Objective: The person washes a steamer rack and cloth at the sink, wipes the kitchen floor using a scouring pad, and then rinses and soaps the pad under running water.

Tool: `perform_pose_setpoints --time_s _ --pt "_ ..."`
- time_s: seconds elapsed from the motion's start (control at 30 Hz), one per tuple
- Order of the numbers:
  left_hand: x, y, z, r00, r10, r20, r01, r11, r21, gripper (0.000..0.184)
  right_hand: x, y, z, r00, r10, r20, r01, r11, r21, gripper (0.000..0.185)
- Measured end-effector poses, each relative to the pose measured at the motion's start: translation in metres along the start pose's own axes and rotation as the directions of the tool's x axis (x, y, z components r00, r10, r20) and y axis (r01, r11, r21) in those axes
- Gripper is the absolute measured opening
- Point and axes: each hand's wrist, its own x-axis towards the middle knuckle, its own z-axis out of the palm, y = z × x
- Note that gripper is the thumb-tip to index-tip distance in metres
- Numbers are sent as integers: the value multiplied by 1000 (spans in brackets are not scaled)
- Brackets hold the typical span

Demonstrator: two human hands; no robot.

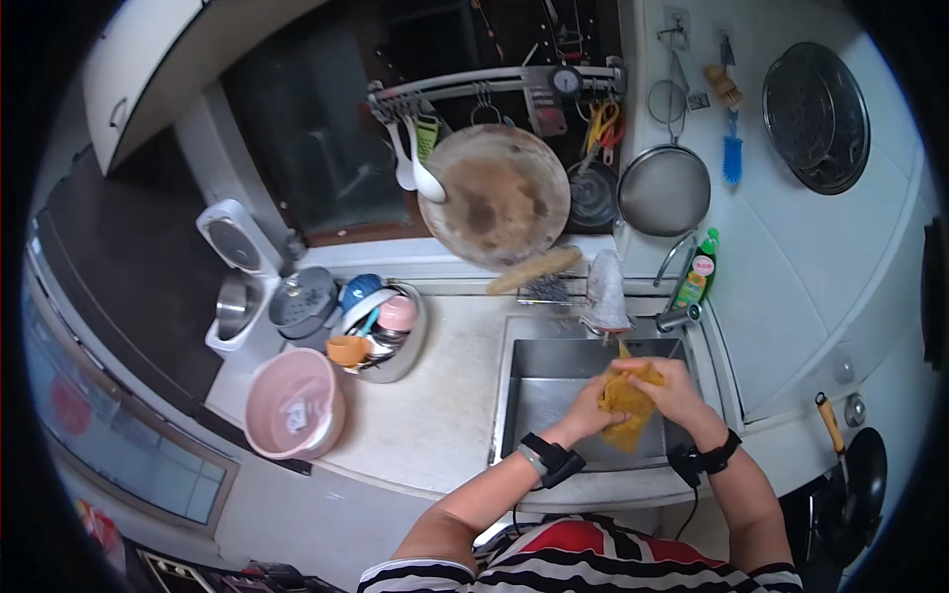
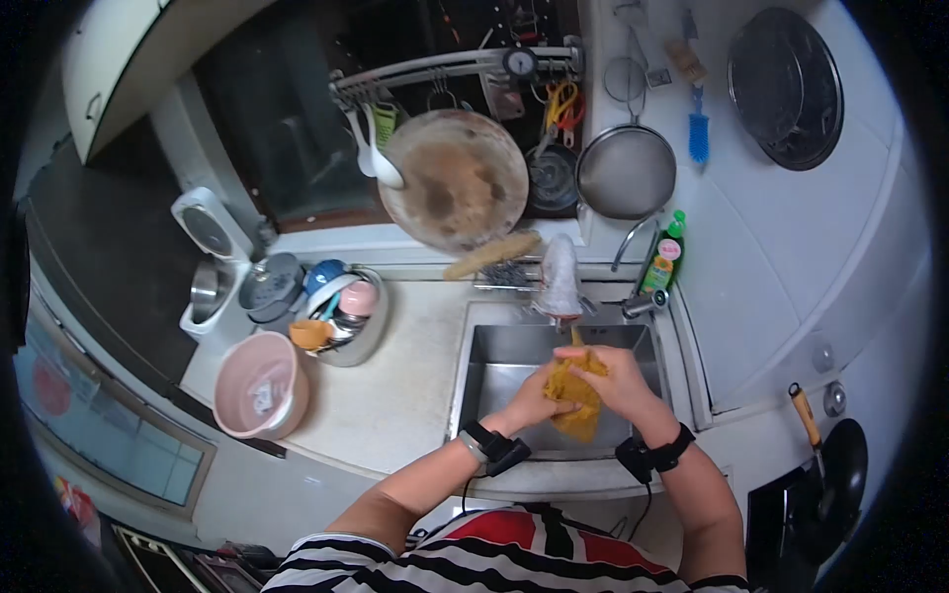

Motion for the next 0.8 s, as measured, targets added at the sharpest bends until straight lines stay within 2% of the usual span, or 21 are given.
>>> perform_pose_setpoints --time_s 0.03,0.07,0.13,0.17,0.2,0.23,0.27,0.3,0.33,0.37,0.43,0.47,0.5,0.53,0.57,0.63,0.67,0.7,0.73,0.77,0.8 --pt "-4 16 -4 976 -136 168 155 982 -110 72 -5 -2 -2 992 -107 -70 100 990 -97 23" --pt "-9 32 -7 976 -145 162 162 982 -94 72 -11 -4 -9 991 -115 -71 109 991 -81 23" --pt "-17 58 -20 955 -234 179 253 963 -90 42 -16 -11 -23 982 -94 -167 72 989 -132 23" --pt "-19 61 -27 968 -182 175 181 983 24 44 -21 -16 -27 971 -121 -207 83 980 -183 24" --pt "-25 67 -32 967 -191 170 188 982 32 44 -28 -25 -26 971 -122 -205 87 981 -171 24" --pt "-30 74 -38 999 -17 48 3 960 280 45 -33 -37 -23 967 -127 -222 108 989 -96 25" --pt "-35 82 -44 983 184 -21 -145 838 526 47 -37 -44 -21 962 -131 -239 130 991 -22 26" --pt "-39 91 -50 983 181 -25 -139 834 533 47 -38 -41 -19 949 -226 -220 210 973 -93 23" --pt "-43 101 -55 996 89 -9 -62 762 644 48 -38 -41 -16 949 -228 -218 215 973 -83 23" --pt "-48 109 -61 1000 -9 -5 10 671 741 50 -38 -42 -10 917 -340 -207 328 940 -94 23" --pt "-53 122 -76 998 -26 -60 62 662 747 51 -37 -41 -5 857 -481 -186 458 876 -152 21" --pt "-54 127 -83 993 -38 -113 111 656 747 53 -40 -43 -5 859 -482 -172 463 875 -140 21" --pt "-51 126 -87 990 -50 -135 134 657 742 53 -42 -47 -6 932 -340 -122 323 936 -142 21" --pt "-47 122 -90 966 74 -247 120 718 685 54 -41 -49 -3 979 -192 -63 180 971 -157 22" --pt "-45 117 -93 911 184 -369 100 770 631 55 -37 -50 7 952 -279 -126 262 956 -132 22" --pt "-32 97 -80 734 405 -545 -170 886 431 64 -35 -69 24 959 -253 -125 272 947 172 35" --pt "-24 90 -66 667 334 -666 -204 941 269 65 -32 -71 33 959 -241 -151 279 901 331 41" --pt "-31 113 -46 731 -31 -682 -232 928 -291 58 -27 -84 43 962 -243 -122 271 900 341 41" --pt "-30 106 -38 839 -185 -511 -234 725 -648 46 -24 -103 55 991 5 -131 86 726 682 44" --pt "-30 84 -31 966 -145 -215 -138 413 -900 36 -22 -111 67 967 250 -45 -62 407 911 48" --pt "-30 69 -21 997 -58 -52 -38 209 -977 28 -16 -90 71 965 261 -31 -83 412 907 48"
